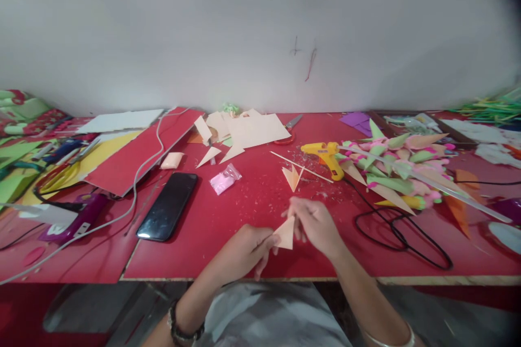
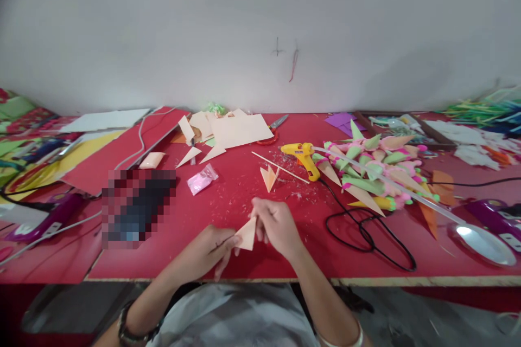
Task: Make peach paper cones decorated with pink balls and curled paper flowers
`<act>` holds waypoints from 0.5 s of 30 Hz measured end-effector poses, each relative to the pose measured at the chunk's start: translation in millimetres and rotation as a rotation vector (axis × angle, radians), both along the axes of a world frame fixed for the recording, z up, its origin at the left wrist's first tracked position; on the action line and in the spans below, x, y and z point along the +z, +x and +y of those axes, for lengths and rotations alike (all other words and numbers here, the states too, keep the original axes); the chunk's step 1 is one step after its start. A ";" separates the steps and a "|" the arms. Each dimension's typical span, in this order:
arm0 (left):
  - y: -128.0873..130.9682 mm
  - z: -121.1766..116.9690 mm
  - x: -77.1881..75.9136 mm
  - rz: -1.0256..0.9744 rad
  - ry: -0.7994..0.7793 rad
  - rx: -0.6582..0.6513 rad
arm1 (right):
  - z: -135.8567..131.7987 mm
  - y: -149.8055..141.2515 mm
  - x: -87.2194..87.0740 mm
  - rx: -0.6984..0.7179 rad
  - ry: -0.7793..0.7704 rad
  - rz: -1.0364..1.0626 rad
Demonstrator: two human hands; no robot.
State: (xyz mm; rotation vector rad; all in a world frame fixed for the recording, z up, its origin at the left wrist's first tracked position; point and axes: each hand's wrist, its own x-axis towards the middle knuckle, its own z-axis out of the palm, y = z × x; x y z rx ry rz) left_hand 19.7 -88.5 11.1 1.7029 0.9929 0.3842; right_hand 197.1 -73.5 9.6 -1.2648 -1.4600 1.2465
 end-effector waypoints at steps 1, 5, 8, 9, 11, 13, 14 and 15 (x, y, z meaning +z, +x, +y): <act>-0.1 0.3 -1.1 -0.021 -0.006 0.033 | 1.0 0.8 -0.8 -0.014 0.006 0.050; 2.3 2.7 -4.1 -0.103 0.023 0.207 | -2.1 -3.3 -3.4 0.225 -0.012 0.098; 5.1 4.6 -4.8 -0.149 0.057 0.254 | -8.9 -13.8 -3.5 0.253 -0.039 0.041; 5.5 4.9 -5.1 -0.158 0.066 0.258 | -10.8 -17.3 -3.0 0.232 -0.042 0.029; 5.7 4.8 -5.9 -0.161 0.078 0.266 | -13.2 -22.5 -1.6 0.203 -0.051 0.030; 5.7 3.8 -6.7 -0.164 0.073 0.267 | -14.0 -25.2 -0.2 0.204 -0.064 0.055; 6.0 3.2 -6.9 -0.174 0.060 0.262 | -14.2 -25.7 0.0 0.205 -0.066 0.062; 6.6 2.5 -7.1 -0.192 0.039 0.260 | -14.3 -25.7 -0.1 0.201 -0.064 0.061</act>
